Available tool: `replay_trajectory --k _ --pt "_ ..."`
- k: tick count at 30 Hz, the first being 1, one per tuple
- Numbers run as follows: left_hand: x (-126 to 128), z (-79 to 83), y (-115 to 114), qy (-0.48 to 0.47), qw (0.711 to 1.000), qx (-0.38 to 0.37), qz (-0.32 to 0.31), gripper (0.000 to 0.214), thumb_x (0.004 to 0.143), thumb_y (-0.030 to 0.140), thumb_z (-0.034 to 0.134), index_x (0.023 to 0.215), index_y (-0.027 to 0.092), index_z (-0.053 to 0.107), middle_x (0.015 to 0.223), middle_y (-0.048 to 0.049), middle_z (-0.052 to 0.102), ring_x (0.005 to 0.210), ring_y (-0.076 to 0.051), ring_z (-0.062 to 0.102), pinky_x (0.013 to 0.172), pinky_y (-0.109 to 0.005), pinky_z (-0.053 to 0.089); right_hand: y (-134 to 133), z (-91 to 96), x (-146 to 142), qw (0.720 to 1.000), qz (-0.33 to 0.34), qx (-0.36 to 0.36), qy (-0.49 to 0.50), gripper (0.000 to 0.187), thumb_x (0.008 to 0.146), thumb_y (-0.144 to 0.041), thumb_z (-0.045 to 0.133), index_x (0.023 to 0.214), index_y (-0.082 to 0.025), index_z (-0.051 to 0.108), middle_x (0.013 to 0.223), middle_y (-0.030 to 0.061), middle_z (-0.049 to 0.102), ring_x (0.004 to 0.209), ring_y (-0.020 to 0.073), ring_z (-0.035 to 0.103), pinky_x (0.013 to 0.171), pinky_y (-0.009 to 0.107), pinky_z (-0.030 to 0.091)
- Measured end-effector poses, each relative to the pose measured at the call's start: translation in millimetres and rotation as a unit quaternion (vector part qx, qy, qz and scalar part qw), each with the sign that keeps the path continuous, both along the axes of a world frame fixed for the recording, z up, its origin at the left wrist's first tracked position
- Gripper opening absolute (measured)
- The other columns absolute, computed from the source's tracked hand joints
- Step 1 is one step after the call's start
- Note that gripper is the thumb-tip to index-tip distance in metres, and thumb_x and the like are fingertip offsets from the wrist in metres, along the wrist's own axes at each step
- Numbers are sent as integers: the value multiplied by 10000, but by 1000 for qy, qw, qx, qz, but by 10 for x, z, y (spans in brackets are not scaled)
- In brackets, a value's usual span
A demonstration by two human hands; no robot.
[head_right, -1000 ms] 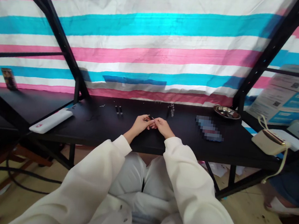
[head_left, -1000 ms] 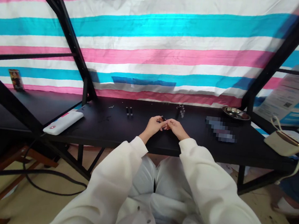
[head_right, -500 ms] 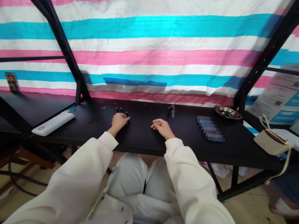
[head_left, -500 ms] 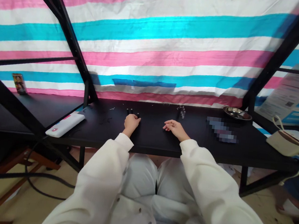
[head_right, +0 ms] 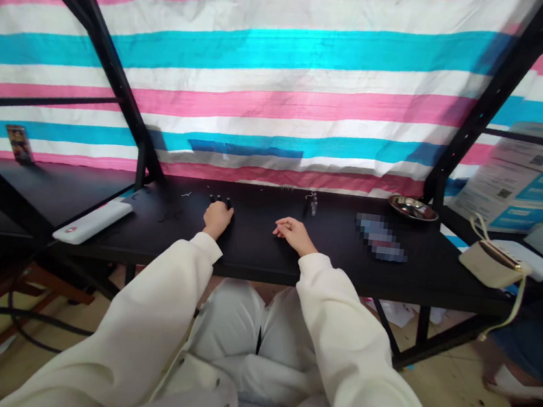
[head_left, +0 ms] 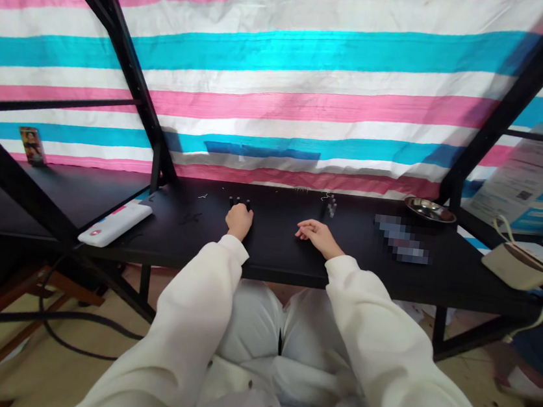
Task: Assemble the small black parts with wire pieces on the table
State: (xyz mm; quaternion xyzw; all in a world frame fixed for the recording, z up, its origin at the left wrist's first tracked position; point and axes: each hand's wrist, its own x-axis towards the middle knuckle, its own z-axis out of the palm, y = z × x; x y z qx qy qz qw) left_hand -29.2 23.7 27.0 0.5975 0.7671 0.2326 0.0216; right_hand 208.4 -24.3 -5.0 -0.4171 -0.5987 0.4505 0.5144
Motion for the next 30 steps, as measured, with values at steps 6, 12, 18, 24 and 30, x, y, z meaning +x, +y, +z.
replay_trajectory --k 6,12,18,24,30 --pt "-20 18 22 20 1000 1 3 289 814 339 515 927 116 658 943 -202 645 925 -311 625 745 -363 475 6 -8 4 1000 2 -6 -1 316 621 -438 682 773 -175 594 633 20 659 545 110 556 597 285 464" --pt "-17 34 11 23 1000 -3 2 294 810 331 521 951 110 653 960 -204 642 934 -312 622 753 -363 478 6 -8 4 1000 3 2 -7 287 645 -419 663 771 -171 595 632 23 656 543 109 553 600 284 465" --pt "-49 17 16 47 999 -6 0 312 793 358 547 944 106 653 961 -207 640 927 -326 621 753 -373 474 0 -19 17 998 -9 34 -56 213 689 -369 610 781 -178 597 632 21 652 556 120 565 610 283 471" --pt "117 19 -113 96 989 -16 -111 245 792 358 544 830 151 669 865 -158 651 876 -293 628 738 -349 461 62 -70 164 955 -207 72 -200 57 663 -221 571 629 -203 613 614 11 639 591 141 572 658 291 469" --pt "556 61 -232 79 969 -24 -231 175 761 336 584 719 177 643 800 -119 637 822 -264 619 723 -326 440 173 -84 381 929 -257 20 -266 79 611 -159 599 546 -201 615 587 29 635 584 159 585 641 283 463"
